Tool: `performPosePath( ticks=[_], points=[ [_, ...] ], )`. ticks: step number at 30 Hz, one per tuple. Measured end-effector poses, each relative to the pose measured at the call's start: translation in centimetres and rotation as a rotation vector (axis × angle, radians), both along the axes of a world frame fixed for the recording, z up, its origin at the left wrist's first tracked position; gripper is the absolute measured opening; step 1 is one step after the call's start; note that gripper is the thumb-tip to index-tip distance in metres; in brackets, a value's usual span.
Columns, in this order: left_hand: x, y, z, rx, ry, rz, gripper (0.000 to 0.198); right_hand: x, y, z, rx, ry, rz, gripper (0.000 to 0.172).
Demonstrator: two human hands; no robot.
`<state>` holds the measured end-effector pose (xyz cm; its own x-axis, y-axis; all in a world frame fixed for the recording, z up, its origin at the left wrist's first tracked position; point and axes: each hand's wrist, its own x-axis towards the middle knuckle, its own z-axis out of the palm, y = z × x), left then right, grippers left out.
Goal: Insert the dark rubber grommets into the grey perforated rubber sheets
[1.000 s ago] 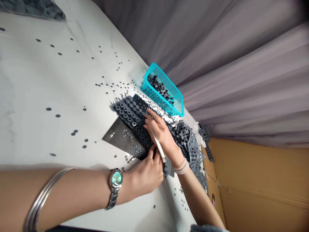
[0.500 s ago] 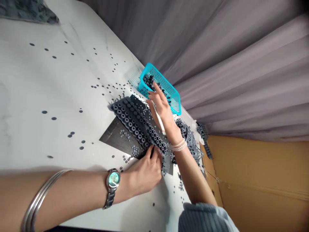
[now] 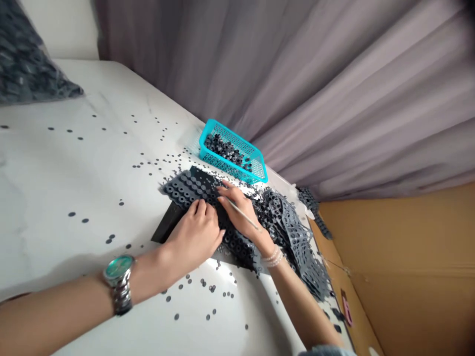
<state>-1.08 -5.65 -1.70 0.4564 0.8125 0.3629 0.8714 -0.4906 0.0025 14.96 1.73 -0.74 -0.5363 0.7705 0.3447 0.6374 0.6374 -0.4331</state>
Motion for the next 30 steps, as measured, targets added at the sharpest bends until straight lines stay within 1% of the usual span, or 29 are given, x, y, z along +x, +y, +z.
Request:
performPosePath(
  ticks=[4, 6, 8, 16, 21, 23, 27, 29, 30],
  points=[
    [-0.6, 0.0, -1.9, 0.052, 0.006, -0.014, 0.051, -0.5, -0.8, -0.3, 0.001, -0.051, 0.049, 0.019],
    [-0.5, -0.2, -2.5, 0.042, 0.002, -0.021, 0.054, -0.6, -0.9, -0.3, 0.003, -0.063, 0.045, 0.019],
    [-0.4, -0.3, -2.7, 0.038, -0.002, -0.027, 0.055, -0.6, -0.8, -0.4, 0.001, -0.071, 0.041, 0.019],
    [-0.8, -0.5, -2.5, 0.075, 0.011, -0.044, 0.055, -0.9, -0.6, -0.3, 0.030, -0.122, 0.068, 0.019],
    [-0.8, -0.6, -2.7, 0.051, 0.037, -0.047, 0.057, -1.1, -1.2, 0.3, 0.047, -0.177, 0.109, 0.021],
    [-0.8, -0.6, -2.7, 0.030, 0.037, -0.050, 0.057, -1.1, -1.2, 0.2, 0.066, -0.205, 0.122, 0.020],
    [-0.8, -0.6, -2.4, -0.018, 0.042, -0.060, 0.058, -1.2, -0.1, -0.8, 0.120, -0.272, 0.137, 0.019],
    [-0.9, -0.6, -2.2, -0.036, 0.052, -0.063, 0.058, -1.1, 1.1, -1.5, 0.143, -0.233, 0.094, 0.019],
    [-0.9, -0.6, -2.1, -0.041, 0.054, -0.065, 0.057, -1.1, 1.8, -1.8, 0.148, -0.186, 0.044, 0.020]
  ],
)
